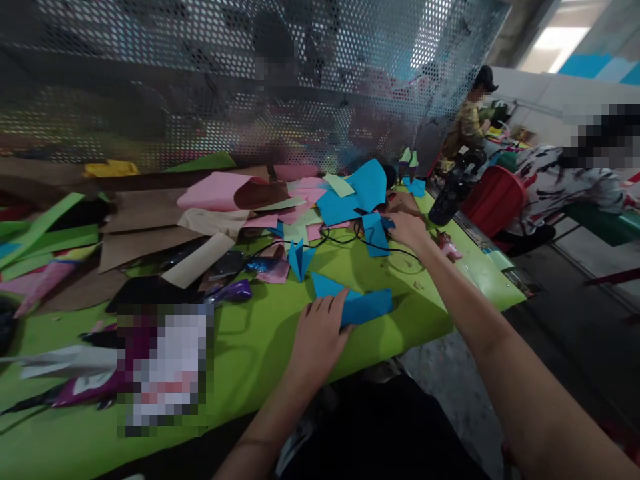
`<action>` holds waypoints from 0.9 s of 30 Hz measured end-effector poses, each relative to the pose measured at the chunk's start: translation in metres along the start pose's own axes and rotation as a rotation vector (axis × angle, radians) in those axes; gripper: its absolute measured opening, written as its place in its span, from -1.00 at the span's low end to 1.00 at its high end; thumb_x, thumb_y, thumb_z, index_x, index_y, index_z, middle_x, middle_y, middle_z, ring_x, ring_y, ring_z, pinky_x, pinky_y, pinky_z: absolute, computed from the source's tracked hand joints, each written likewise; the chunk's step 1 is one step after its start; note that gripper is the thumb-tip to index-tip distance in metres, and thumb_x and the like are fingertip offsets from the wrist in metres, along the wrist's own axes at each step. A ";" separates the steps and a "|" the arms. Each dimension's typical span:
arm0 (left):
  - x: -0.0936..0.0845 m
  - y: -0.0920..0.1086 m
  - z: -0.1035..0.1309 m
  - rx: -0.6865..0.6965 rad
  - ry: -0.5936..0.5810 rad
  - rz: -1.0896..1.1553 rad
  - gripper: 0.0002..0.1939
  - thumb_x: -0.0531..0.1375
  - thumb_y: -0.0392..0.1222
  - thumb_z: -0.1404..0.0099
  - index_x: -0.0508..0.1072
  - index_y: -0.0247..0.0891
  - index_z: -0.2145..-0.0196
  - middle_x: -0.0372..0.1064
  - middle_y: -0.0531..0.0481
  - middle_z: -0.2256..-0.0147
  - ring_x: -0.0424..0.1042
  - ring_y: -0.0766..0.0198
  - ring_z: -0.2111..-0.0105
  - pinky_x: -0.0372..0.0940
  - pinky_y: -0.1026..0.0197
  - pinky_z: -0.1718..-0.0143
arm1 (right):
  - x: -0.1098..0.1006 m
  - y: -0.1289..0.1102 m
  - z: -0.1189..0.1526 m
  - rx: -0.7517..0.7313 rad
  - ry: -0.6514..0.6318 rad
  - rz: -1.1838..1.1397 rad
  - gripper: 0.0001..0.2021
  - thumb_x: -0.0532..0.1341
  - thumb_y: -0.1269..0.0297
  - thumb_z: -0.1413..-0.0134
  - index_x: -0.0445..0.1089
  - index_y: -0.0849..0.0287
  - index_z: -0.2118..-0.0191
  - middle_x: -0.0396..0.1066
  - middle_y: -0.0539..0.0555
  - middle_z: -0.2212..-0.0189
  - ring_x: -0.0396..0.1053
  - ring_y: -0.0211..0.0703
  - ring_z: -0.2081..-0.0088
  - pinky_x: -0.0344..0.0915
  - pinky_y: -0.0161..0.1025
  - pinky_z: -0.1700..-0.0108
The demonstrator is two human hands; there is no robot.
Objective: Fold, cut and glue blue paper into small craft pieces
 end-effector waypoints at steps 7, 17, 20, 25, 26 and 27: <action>-0.002 0.017 0.012 0.161 -0.076 0.048 -0.68 0.09 -0.50 -0.23 0.47 -0.16 0.19 0.52 -0.07 0.12 0.49 0.06 0.07 0.23 -0.18 -0.21 | 0.015 0.007 -0.018 0.008 -0.014 -0.046 -0.51 0.07 0.48 -0.16 0.32 0.17 -0.21 0.28 0.31 -0.18 0.36 0.17 -0.08 0.34 -0.03 -0.03; 0.003 0.019 0.033 0.194 -0.114 0.083 -0.75 0.11 -0.36 -0.35 0.45 -0.20 0.06 0.43 -0.14 -0.14 0.39 0.03 -0.16 0.17 -0.21 -0.27 | -0.030 0.052 0.013 0.137 0.285 -0.234 -0.70 0.13 0.37 -0.21 0.34 0.23 -0.05 0.36 0.29 -0.06 0.34 0.19 -0.06 0.28 0.14 -0.08; 0.002 0.012 0.033 0.162 -0.093 0.118 -0.82 0.10 -0.28 -0.40 0.46 -0.20 0.10 0.46 -0.12 -0.11 0.42 0.02 -0.14 0.19 -0.22 -0.25 | -0.050 0.055 0.052 0.047 0.372 -0.428 -0.70 0.15 0.24 -0.24 0.37 0.13 -0.06 0.46 0.14 0.12 0.40 0.09 0.04 0.32 0.08 -0.02; 0.001 -0.009 0.028 0.034 -0.046 0.279 -0.82 0.09 -0.14 -0.44 0.47 -0.19 0.14 0.54 -0.09 -0.01 0.50 0.07 0.00 0.31 -0.10 -0.14 | -0.039 0.036 0.127 -0.122 0.172 -0.759 -0.59 0.17 0.08 -0.26 0.35 0.02 -0.18 0.48 0.02 0.25 0.46 -0.06 0.23 0.40 -0.11 0.19; 0.000 -0.013 0.028 0.014 -0.039 0.305 -0.82 0.09 -0.13 -0.44 0.47 -0.19 0.15 0.54 -0.08 0.00 0.50 0.08 0.01 0.33 -0.08 -0.12 | -0.028 0.030 0.139 -0.139 0.065 -0.787 -0.56 0.20 0.05 -0.24 0.35 0.02 -0.19 0.50 0.02 0.27 0.47 -0.07 0.26 0.40 -0.13 0.21; 0.000 -0.016 0.028 -0.002 -0.034 0.322 -0.81 0.09 -0.12 -0.44 0.47 -0.19 0.16 0.55 -0.08 0.02 0.50 0.09 0.02 0.34 -0.07 -0.11 | -0.019 0.025 0.151 -0.144 -0.014 -0.813 -0.54 0.21 0.03 -0.22 0.37 0.01 -0.19 0.52 0.03 0.24 0.47 -0.08 0.27 0.41 -0.14 0.22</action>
Point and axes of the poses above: each hand's wrist, its own z-axis away from the middle knuckle, its own x-axis out of the palm, y = z × x, the point moved 10 cm from there along -z, towards the middle knuckle
